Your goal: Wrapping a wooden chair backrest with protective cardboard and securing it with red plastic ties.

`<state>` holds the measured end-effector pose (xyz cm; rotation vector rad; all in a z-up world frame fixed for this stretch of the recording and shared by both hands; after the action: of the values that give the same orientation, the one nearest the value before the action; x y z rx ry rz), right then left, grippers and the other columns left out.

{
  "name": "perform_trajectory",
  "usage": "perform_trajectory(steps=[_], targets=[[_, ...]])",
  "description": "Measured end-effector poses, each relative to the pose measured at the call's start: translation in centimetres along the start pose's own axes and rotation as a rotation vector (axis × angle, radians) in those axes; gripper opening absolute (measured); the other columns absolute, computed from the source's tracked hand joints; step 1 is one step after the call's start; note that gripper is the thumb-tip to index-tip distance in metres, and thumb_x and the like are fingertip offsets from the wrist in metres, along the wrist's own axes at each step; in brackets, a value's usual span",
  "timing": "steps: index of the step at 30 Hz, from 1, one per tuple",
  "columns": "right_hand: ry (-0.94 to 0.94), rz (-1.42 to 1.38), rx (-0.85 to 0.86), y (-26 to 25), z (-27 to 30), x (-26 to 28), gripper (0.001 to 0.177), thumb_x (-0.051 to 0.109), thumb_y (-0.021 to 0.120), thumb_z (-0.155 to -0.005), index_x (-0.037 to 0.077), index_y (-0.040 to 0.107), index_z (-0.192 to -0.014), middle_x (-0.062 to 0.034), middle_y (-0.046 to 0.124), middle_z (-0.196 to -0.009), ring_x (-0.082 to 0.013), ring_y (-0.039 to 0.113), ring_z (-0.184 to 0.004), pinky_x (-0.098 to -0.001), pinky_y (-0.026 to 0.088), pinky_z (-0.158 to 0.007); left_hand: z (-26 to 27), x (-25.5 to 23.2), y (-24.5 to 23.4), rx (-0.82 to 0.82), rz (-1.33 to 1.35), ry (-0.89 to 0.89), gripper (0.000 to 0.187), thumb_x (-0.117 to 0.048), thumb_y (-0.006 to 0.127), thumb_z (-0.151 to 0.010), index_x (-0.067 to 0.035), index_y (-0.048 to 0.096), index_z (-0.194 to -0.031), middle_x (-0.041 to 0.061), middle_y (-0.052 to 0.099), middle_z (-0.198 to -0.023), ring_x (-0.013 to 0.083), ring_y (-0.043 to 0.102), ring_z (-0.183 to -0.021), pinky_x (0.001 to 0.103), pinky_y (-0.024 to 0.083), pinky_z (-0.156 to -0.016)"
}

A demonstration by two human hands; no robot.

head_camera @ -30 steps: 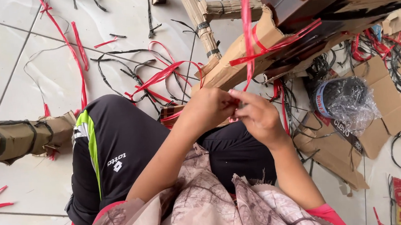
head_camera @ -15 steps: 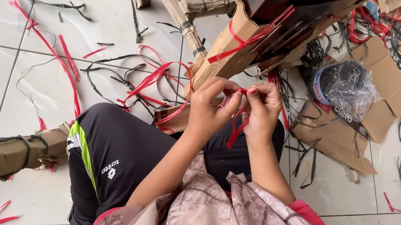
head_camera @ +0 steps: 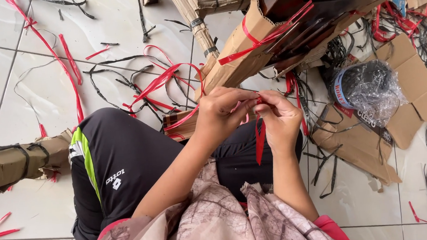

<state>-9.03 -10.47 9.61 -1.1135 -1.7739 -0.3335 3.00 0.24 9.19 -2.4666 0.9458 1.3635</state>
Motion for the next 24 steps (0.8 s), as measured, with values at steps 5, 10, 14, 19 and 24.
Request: perform_trajectory(steps=[5,10,14,19,24], targets=[[-0.098,0.241,0.014,-0.1,-0.7,1.2,0.015,0.008,0.084,-0.088,-0.003,0.074,-0.091,-0.0124,0.069,-0.086,-0.0178,0.064,-0.077,-0.0321,0.055,-0.073,0.3,0.5,0.2,0.056,-0.053,0.034,0.011,-0.003,0.077,-0.086,-0.01,0.077,-0.095,0.007,0.076,-0.08,0.0292,0.073,-0.074,0.036,0.057,-0.079],[-0.18,0.415,0.035,0.1,-0.8,1.3,0.008,0.009,0.08,-0.093,0.006,0.074,-0.09,-0.0032,0.064,-0.083,-0.0155,0.057,-0.07,-0.0291,0.05,-0.068,0.5,0.9,0.6,0.046,-0.105,0.023,0.011,-0.007,0.08,-0.083,-0.012,0.077,-0.092,0.004,0.074,-0.076,0.025,0.072,-0.07,0.033,0.056,-0.078],[0.069,0.037,0.191,-1.3,-0.7,-1.0,0.012,0.011,0.071,-0.098,0.003,0.066,-0.09,-0.006,0.054,-0.089,-0.0132,0.051,-0.083,-0.0291,0.046,-0.079,1.1,1.6,1.1,0.047,0.072,-0.175,0.01,-0.009,0.08,-0.081,-0.014,0.077,-0.089,0.001,0.075,-0.07,0.0177,0.071,-0.067,0.029,0.055,-0.072],[0.366,-0.534,0.128,-0.6,-0.1,-1.8,0.015,0.012,0.066,-0.1,0.001,0.061,-0.091,-0.0076,0.052,-0.088,-0.018,0.058,-0.083,-0.0313,0.05,-0.082,0.2,1.5,0.8,0.067,0.101,-0.181,0.011,-0.008,0.08,-0.082,-0.017,0.077,-0.088,-0.001,0.077,-0.076,0.0165,0.076,-0.078,0.027,0.057,-0.079],[0.46,-0.617,-0.029,-2.0,0.8,-5.5,0.009,0.006,0.068,-0.097,-0.002,0.068,-0.1,-0.0116,0.068,-0.098,-0.0193,0.07,-0.088,-0.0324,0.057,-0.089,0.3,1.5,0.7,0.114,0.289,-0.187,0.015,-0.01,0.078,-0.086,-0.015,0.08,-0.101,0.007,0.08,-0.097,0.0243,0.076,-0.099,0.036,0.056,-0.091]])
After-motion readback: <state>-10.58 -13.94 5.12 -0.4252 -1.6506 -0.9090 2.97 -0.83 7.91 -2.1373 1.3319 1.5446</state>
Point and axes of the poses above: each hand's wrist, its own z-axis away from the middle knuckle, its own y-axis out of the palm, x = y × z, the point moved 1 cm from there along -z, towards the middle knuckle
